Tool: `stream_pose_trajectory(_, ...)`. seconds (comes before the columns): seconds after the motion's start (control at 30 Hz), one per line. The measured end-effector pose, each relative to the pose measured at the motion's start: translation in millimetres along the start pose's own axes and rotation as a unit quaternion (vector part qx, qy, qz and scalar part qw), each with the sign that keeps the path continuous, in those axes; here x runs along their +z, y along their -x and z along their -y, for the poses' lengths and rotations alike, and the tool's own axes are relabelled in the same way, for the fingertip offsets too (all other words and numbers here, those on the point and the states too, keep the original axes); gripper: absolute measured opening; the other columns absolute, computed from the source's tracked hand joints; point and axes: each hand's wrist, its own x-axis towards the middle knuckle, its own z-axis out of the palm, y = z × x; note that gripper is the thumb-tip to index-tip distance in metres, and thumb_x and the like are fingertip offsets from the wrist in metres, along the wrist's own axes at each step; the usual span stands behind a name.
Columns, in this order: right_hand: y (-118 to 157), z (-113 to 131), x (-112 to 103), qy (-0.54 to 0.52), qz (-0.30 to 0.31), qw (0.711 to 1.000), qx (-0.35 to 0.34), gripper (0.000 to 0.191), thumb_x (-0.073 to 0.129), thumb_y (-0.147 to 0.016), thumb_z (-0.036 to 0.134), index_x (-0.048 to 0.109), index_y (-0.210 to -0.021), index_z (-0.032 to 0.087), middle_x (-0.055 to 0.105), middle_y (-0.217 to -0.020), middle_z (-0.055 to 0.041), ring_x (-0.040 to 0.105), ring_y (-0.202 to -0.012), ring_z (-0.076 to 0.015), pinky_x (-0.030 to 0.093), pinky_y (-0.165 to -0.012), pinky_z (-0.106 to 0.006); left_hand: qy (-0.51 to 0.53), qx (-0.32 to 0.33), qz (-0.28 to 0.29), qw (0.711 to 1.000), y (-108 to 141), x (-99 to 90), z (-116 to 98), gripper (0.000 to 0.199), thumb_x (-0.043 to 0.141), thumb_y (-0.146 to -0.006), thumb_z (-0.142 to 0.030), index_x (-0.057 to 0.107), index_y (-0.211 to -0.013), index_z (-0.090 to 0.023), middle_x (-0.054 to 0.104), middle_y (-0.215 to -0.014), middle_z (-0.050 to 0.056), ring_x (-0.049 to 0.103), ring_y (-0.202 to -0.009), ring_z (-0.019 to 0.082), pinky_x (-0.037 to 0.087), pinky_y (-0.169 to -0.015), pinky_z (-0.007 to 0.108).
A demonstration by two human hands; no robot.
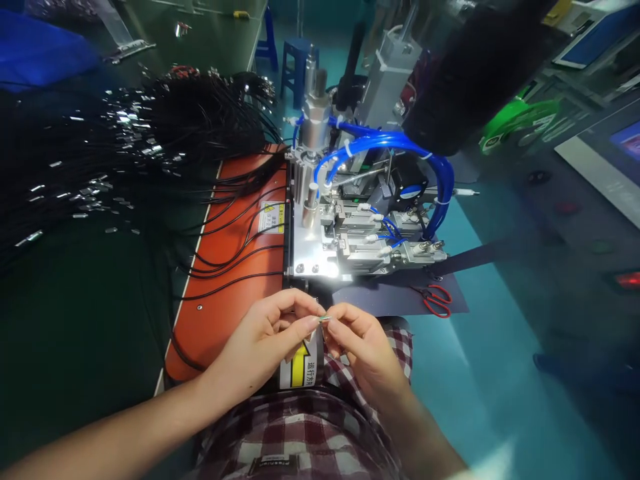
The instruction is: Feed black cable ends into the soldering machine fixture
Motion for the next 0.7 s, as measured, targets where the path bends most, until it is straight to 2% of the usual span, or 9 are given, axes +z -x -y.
stream_pose_trajectory(0.13,-1.4,1.5,0.0,0.005,-0.002,1.000,-0.010,0.017,0.064,-0.081,0.031,0.063,-0.075,0.015,0.053,-0.063,0.0023,0.046,-0.054,-0.0077,0.036,-0.051,-0.020,0.040,-0.011,0.002,0.999,-3.6,0.6,-1.2,0.010,0.055,-0.085,-0.023,0.058,-0.092,-0.016,0.043,-0.053,-0.009,0.031,-0.040,0.002,0.023,-0.036,0.012)
stream_pose_trajectory(0.33,-4.7,0.8,2.6,-0.025,-0.003,1.000,-0.002,0.019,0.064,-0.081,0.033,0.061,-0.074,0.015,0.053,-0.061,0.0027,0.044,-0.051,-0.0066,0.033,-0.049,-0.019,0.058,-0.056,0.013,0.997,-2.7,-6.1,6.1,0.013,0.053,-0.088,-0.028,0.056,-0.095,-0.017,0.038,-0.046,-0.010,0.024,-0.037,0.002,0.018,-0.034,0.012)
stream_pose_trajectory(0.53,-9.2,-4.6,1.7,-0.017,0.007,1.000,-0.012,0.017,0.067,-0.080,0.031,0.060,-0.074,0.016,0.052,-0.060,0.0044,0.043,-0.047,-0.0048,0.033,-0.047,-0.017,0.087,-0.058,0.017,0.994,-2.0,-8.0,7.4,0.011,0.054,-0.087,-0.026,0.056,-0.094,-0.018,0.041,-0.048,-0.009,0.024,-0.037,0.001,0.016,-0.035,0.012)
stream_pose_trajectory(0.7,-6.8,-8.8,5.9,0.028,-0.013,0.999,-0.037,0.016,0.064,-0.081,0.031,0.060,-0.073,0.017,0.050,-0.057,0.0052,0.042,-0.046,-0.0051,0.032,-0.046,-0.018,0.088,-0.060,0.020,0.994,-0.3,-9.6,9.9,0.012,0.052,-0.089,-0.028,0.056,-0.095,-0.019,0.040,-0.047,-0.010,0.024,-0.037,0.002,0.018,-0.037,0.013)
